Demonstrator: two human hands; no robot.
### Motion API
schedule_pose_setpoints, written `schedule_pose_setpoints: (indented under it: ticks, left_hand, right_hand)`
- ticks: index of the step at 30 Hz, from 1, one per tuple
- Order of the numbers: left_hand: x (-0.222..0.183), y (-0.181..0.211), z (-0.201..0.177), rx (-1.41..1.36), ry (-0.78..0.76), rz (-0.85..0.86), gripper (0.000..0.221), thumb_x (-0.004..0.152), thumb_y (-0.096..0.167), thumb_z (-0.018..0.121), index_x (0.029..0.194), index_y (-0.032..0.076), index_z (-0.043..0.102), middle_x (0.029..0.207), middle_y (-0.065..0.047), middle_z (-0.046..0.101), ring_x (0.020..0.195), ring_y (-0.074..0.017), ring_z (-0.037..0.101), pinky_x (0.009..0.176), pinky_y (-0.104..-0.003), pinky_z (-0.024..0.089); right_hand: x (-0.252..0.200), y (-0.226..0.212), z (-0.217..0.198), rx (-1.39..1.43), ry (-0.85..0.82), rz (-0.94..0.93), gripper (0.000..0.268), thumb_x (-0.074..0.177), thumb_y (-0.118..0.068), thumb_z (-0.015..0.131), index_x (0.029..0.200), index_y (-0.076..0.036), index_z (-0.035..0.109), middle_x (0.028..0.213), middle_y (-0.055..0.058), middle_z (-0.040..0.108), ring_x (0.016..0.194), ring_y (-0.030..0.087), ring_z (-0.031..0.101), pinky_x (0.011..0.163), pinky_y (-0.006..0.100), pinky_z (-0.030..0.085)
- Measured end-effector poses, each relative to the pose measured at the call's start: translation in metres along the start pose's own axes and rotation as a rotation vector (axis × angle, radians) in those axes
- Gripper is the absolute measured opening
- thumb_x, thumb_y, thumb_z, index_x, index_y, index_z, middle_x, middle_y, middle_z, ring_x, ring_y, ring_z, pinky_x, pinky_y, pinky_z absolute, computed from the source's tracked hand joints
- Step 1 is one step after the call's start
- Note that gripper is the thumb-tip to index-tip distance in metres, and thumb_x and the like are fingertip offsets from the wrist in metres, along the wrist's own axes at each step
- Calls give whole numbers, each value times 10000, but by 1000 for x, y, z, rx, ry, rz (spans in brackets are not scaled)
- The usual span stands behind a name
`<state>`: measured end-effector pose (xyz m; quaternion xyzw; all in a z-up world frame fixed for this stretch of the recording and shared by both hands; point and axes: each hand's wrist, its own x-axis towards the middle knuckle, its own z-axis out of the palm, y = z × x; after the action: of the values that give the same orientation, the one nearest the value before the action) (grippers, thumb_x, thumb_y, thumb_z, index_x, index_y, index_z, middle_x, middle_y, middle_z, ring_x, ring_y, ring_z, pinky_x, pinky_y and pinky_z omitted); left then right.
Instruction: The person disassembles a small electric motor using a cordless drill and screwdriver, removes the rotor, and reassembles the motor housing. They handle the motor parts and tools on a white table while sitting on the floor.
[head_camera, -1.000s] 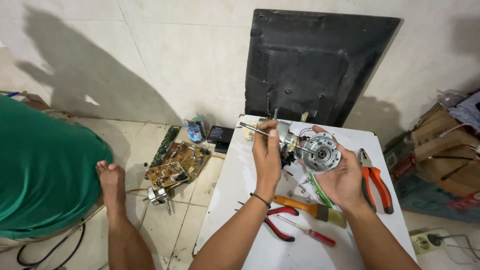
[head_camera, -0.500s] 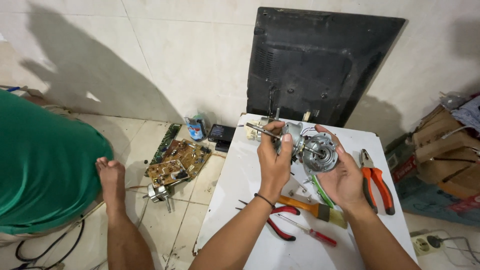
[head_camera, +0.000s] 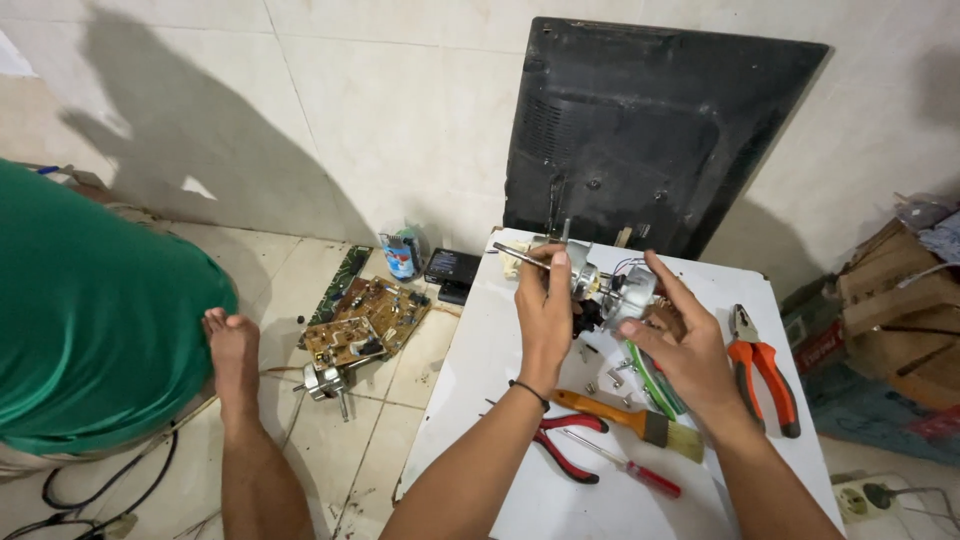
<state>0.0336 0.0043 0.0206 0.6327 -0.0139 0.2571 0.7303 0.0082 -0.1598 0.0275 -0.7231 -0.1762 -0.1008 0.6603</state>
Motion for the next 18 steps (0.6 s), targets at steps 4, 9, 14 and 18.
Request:
schedule_pose_setpoints:
  ticks: [4,9,14,18]
  left_hand:
    - [7,-12,1,-24,-37,-63,421,1051,398,430,1215,42,584,782,-70,555,584,-193,620,575,-351,537]
    - [0,6,2,-4,-78,-33,421,1053,391,447,1215,46,625,844,-61,540,785,-194,564,721,-368,489]
    - [2,-7,4,-30,-106,-64,441,1060,403,432,1214,46,639,996,-144,603,986,-263,567,925,-419,458]
    - [-1,-3,4,-82,-100,-73,426,1060,395,444,1202,49,647,1024,-111,601,1016,-239,544,949,-390,450]
  right_hand:
    - [0,21,-4,-10,68,-32,796,806,-181,777,1535,-54,485,1241,258,610,819,283,728,793,446,628]
    - [-3,15,9,-40,83,-47,865,735,-112,848,1531,-85,513,1356,200,610,895,170,690,836,359,609]
    - [-12,-9,19,-139,164,-81,972,690,-53,895,1545,-2,433,1273,300,512,827,277,682,842,473,594]
    - [-9,6,15,-248,158,-185,825,740,-38,872,1482,6,514,1210,286,540,865,368,739,800,487,615]
